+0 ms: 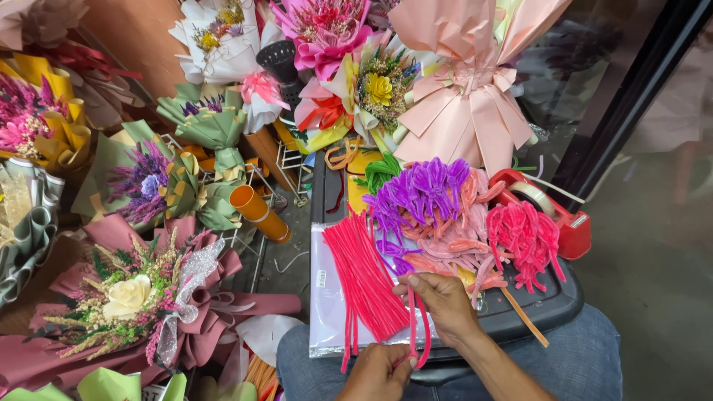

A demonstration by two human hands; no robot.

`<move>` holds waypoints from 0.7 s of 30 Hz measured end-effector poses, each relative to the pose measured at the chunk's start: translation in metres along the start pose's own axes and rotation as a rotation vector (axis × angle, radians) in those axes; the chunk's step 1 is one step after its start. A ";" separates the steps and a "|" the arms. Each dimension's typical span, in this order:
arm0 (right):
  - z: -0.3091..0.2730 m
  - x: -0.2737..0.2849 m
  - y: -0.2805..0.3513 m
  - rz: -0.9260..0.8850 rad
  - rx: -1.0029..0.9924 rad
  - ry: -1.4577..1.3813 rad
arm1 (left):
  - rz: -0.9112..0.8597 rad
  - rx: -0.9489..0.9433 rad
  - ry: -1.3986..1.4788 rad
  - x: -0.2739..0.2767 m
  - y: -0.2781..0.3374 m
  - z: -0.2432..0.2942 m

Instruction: The person is bundling pink plastic floral sticks together using a small pink tie to prepare components for bouquets.

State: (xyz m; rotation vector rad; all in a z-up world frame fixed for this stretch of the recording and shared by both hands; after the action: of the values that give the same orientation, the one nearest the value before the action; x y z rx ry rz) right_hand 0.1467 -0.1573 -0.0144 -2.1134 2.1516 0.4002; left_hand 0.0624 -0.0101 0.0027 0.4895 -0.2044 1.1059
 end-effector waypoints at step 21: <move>0.057 0.020 -0.007 0.082 -0.287 -0.624 | 0.431 -0.354 0.363 -0.018 -0.006 0.018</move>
State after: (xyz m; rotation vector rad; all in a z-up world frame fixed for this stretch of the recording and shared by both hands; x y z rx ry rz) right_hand 0.1465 -0.1618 -0.0744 -1.6897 1.8824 1.2491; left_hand 0.0610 -0.0357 0.0096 -0.0832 -0.1854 1.5203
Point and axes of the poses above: each hand's wrist, its own y-axis away from the middle knuckle, its own x-axis out of the back of the hand, z = x × y, the point moved 9 cm from there along -y, towards the middle knuckle, and after that the axes turned 12 degrees about y, right-handed, at the moved point
